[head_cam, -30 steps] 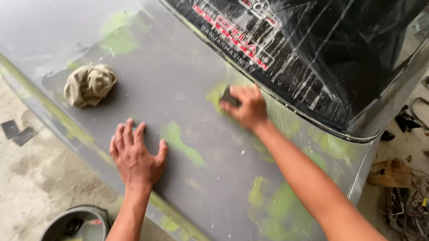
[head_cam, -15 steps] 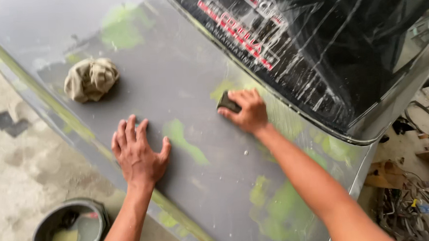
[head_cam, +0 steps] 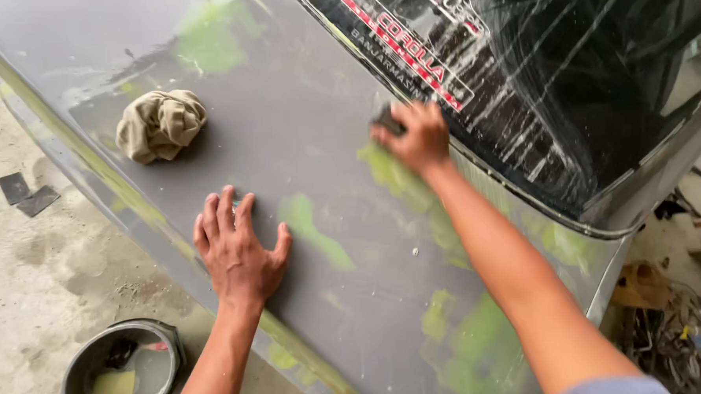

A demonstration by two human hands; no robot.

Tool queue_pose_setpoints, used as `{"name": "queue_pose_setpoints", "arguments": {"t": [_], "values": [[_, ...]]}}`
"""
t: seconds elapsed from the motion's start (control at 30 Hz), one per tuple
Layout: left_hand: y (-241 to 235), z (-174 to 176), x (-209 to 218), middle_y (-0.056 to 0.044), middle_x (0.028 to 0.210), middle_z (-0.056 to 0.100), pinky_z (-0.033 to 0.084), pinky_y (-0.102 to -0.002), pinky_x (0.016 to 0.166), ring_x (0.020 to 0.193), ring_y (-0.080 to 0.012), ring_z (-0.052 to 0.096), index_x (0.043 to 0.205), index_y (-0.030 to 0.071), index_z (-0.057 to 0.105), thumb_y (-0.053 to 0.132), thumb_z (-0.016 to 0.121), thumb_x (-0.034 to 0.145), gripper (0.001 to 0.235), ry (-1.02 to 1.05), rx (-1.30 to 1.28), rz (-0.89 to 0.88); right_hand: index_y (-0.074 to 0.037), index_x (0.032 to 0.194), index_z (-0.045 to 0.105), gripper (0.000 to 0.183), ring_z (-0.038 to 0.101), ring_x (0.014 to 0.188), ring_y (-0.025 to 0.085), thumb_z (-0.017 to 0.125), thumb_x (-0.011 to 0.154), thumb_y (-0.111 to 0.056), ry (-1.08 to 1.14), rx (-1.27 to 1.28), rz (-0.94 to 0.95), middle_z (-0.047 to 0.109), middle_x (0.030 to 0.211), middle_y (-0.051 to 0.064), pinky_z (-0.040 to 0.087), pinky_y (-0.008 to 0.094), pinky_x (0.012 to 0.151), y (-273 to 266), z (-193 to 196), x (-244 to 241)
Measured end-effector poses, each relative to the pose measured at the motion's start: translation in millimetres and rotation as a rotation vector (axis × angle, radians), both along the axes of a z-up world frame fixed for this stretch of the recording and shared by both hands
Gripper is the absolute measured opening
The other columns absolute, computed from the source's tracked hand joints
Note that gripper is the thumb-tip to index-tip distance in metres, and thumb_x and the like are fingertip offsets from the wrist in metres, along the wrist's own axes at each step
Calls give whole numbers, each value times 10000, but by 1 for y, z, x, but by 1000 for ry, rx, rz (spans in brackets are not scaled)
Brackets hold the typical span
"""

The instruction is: The person sands the hood of a grey car using a sanding block and water. They repeatedly rub the surface in circular and back-and-forth motions, occasionally wiping the area with a cloth to clear away residue.

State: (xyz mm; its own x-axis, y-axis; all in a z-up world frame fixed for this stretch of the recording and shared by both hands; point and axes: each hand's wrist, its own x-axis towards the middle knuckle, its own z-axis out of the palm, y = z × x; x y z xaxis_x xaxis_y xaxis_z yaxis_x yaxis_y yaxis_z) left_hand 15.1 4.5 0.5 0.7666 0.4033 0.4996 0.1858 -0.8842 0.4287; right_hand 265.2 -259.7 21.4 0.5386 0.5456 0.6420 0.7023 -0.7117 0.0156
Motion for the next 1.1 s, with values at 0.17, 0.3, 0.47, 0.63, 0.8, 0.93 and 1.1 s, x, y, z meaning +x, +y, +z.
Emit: {"name": "queue_pose_setpoints", "arguments": {"t": [0.17,0.3,0.47,0.63,0.8,0.93,1.1], "values": [[-1,6,-5,-122,1374,564,277,-475,1127,1340,-323,459,1224,129,638,439,708,698,614,-21,2,0,-134,968,750,533,684,847,288,712,831,-647,11,55,-83,704,905,74,461,489,881,2,3,15],[1,4,-2,-115,1379,561,273,-463,1136,1349,-313,452,1218,130,638,440,701,702,605,1,-31,7,-117,1021,741,529,689,923,248,733,810,-601,125,-8,0,722,986,60,465,406,837,-16,13,-74],[-1,3,-3,-128,1377,556,271,-473,1131,1351,-323,443,1223,116,634,437,706,711,608,-13,-2,-5,-105,987,752,554,681,857,277,730,843,-640,-18,12,-43,707,930,75,454,447,857,-9,21,12],[3,10,-1,-129,1370,563,272,-470,1129,1343,-321,450,1212,109,645,420,715,710,595,-37,-7,-15,-132,979,745,503,677,872,253,746,801,-602,73,5,-71,708,941,53,473,406,821,-23,20,-75],[-1,2,-2,-120,1371,562,279,-467,1128,1345,-315,449,1215,120,640,421,720,695,606,0,-25,-3,-109,995,745,509,685,900,231,760,793,-575,118,-63,19,732,971,63,476,386,818,-37,14,-58],[-1,5,-8,-139,1366,569,276,-475,1120,1333,-334,457,1212,98,648,413,733,711,598,-36,9,-25,-129,991,744,524,652,826,308,753,814,-622,13,14,-79,692,920,83,475,450,770,-34,7,-13],[1,6,-1,-135,1375,573,271,-471,1134,1343,-328,461,1216,109,651,429,701,721,591,1,-26,-6,-152,998,740,506,677,878,256,732,788,-612,180,-27,-57,713,952,36,470,405,799,-47,20,-108]]}}
